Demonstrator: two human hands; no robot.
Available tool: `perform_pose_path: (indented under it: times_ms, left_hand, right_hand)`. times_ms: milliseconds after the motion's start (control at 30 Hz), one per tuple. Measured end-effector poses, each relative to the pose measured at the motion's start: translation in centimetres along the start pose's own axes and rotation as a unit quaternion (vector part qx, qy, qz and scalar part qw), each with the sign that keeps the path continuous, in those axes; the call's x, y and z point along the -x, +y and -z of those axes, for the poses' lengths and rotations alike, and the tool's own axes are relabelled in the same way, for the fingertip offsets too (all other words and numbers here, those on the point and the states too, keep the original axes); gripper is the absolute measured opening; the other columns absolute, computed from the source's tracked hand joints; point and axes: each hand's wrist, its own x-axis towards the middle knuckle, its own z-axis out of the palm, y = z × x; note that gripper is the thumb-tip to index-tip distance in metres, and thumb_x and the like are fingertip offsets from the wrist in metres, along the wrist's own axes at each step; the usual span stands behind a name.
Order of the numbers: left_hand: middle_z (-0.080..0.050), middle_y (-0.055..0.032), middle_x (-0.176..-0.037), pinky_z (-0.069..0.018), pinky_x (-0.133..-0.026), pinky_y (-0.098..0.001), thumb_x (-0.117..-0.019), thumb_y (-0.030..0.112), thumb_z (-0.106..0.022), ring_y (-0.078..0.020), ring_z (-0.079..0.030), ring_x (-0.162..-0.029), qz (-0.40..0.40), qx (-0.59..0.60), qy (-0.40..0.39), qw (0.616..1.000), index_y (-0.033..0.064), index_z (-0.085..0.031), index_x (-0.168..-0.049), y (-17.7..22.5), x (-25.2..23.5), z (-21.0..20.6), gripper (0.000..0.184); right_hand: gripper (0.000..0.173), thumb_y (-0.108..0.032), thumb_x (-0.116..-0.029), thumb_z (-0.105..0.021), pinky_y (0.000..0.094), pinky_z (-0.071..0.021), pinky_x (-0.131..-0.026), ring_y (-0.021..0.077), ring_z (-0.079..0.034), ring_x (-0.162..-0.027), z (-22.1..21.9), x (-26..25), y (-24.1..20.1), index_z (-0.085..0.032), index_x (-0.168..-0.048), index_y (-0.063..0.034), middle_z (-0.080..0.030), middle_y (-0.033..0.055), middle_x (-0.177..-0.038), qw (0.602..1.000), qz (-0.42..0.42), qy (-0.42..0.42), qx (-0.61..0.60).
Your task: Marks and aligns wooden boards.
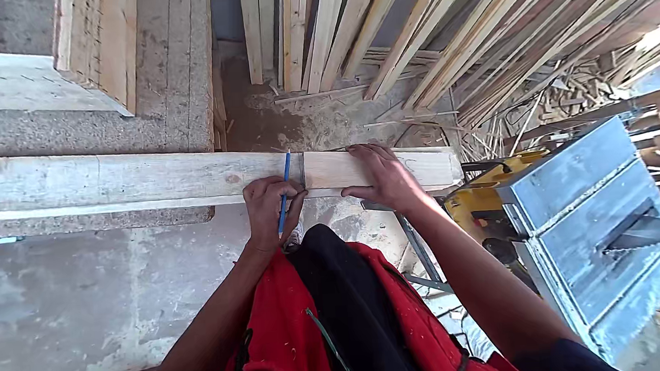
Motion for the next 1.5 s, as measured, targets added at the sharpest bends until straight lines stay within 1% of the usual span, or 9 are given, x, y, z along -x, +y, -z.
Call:
perform_pose_path:
  times_ms: [167,667,933,1000,1100,1200,1267,1367,1500]
  left_hand:
    - [-0.076,0.0039,-0.094,-0.0396,-0.101,-0.0442,-0.0848,0.019,-0.082,-0.0139,-0.066,-0.102,0.016,0.005,0.018,1.000,0.0185,-0.061,-0.094,0.1,-0.1,-0.3,0.023]
    - [-0.076,0.0044,-0.096,-0.0419,-0.102,-0.0433,-0.0825,0.019,-0.083,-0.0127,-0.067,-0.101,0.027,0.004,0.028,0.999,0.0192,-0.063,-0.096,0.2,-0.1,-0.5,0.024]
    - [-0.075,0.0015,-0.098,-0.0453,-0.104,-0.0462,-0.0849,0.023,-0.083,-0.0174,-0.066,-0.105,0.003,-0.025,0.008,1.000,0.0181,-0.065,-0.101,0.4,0.4,0.3,0.025]
    - [-0.070,-0.0001,-0.103,-0.0503,-0.100,-0.0441,-0.0859,0.024,-0.083,-0.0189,-0.064,-0.108,-0.011,-0.020,-0.009,1.000,0.0174,-0.064,-0.106,0.3,0.6,-0.1,0.028]
    - [-0.070,-0.0046,-0.103,-0.0572,-0.090,-0.0431,-0.0837,0.022,-0.084,-0.0207,-0.068,-0.102,-0.021,0.019,-0.020,0.999,0.0123,-0.063,-0.107,-0.5,0.8,-0.2,0.033]
    - [-0.068,-0.0030,-0.097,-0.0596,-0.082,-0.0395,-0.0812,0.018,-0.085,-0.0195,-0.069,-0.093,-0.007,0.065,-0.024,0.998,0.0120,-0.061,-0.104,0.2,0.3,-0.2,0.034]
    - [-0.068,0.0004,-0.092,-0.0613,-0.077,-0.0365,-0.0801,0.016,-0.085,-0.0178,-0.070,-0.088,0.000,0.093,-0.021,0.995,0.0141,-0.058,-0.102,0.9,-0.1,-0.7,0.034]
    - [-0.068,0.0017,-0.090,-0.0617,-0.078,-0.0347,-0.0808,0.011,-0.082,-0.0152,-0.070,-0.087,0.023,0.098,-0.034,0.994,0.0122,-0.053,-0.103,3.1,-0.5,-1.3,0.036]
    - [-0.067,-0.0007,-0.087,-0.0621,-0.077,-0.0346,-0.0799,0.004,-0.081,-0.0158,-0.070,-0.084,0.048,0.096,-0.033,0.994,0.0082,-0.051,-0.103,4.2,-0.6,-1.8,0.038]
  right_hand:
    - [0.081,-0.062,-0.0850,-0.075,0.0466,-0.0438,-0.116,0.0302,-0.060,-0.129,-0.1,-0.2,-0.1,-0.057,-0.134,0.0004,-0.065,0.0167,-0.135,1.000,-0.001,-0.004,0.009]
    - [0.080,-0.065,-0.0852,-0.073,0.0454,-0.0464,-0.112,0.0280,-0.063,-0.123,-0.6,-0.3,0.4,-0.058,-0.133,-0.0024,-0.066,0.0133,-0.131,0.999,0.022,0.019,0.023]
    - [0.084,-0.068,-0.0843,-0.070,0.0487,-0.0466,-0.111,0.0318,-0.062,-0.124,-0.6,-0.3,-0.6,-0.058,-0.135,-0.0026,-0.067,0.0155,-0.129,1.000,-0.022,-0.004,-0.001]
    - [0.088,-0.070,-0.0810,-0.072,0.0479,-0.0428,-0.115,0.0297,-0.058,-0.130,0.3,0.0,-0.8,-0.057,-0.140,-0.0060,-0.065,0.0131,-0.133,0.998,-0.054,-0.016,-0.006]
    - [0.092,-0.073,-0.0777,-0.073,0.0454,-0.0355,-0.122,0.0269,-0.054,-0.136,1.5,1.0,0.6,-0.054,-0.143,-0.0108,-0.063,0.0097,-0.138,0.998,-0.061,-0.012,0.008]
    - [0.093,-0.074,-0.0786,-0.072,0.0476,-0.0387,-0.119,0.0307,-0.056,-0.134,1.7,2.8,2.7,-0.055,-0.142,-0.0088,-0.065,0.0133,-0.136,0.999,-0.034,0.013,0.024]
    - [0.088,-0.075,-0.0828,-0.066,0.0456,-0.0414,-0.116,0.0291,-0.058,-0.131,1.8,3.8,3.9,-0.054,-0.142,-0.0102,-0.066,0.0113,-0.133,0.998,-0.022,0.014,0.048]
    - [0.082,-0.070,-0.0866,-0.066,0.0460,-0.0443,-0.113,0.0300,-0.060,-0.127,2.2,4.1,4.3,-0.053,-0.142,-0.0104,-0.066,0.0114,-0.132,0.999,-0.012,-0.003,0.044]
    - [0.078,-0.066,-0.0848,-0.071,0.0468,-0.0470,-0.109,0.0310,-0.062,-0.122,1.7,3.9,5.0,-0.057,-0.137,-0.0099,-0.067,0.0119,-0.128,1.000,-0.002,0.011,0.028]
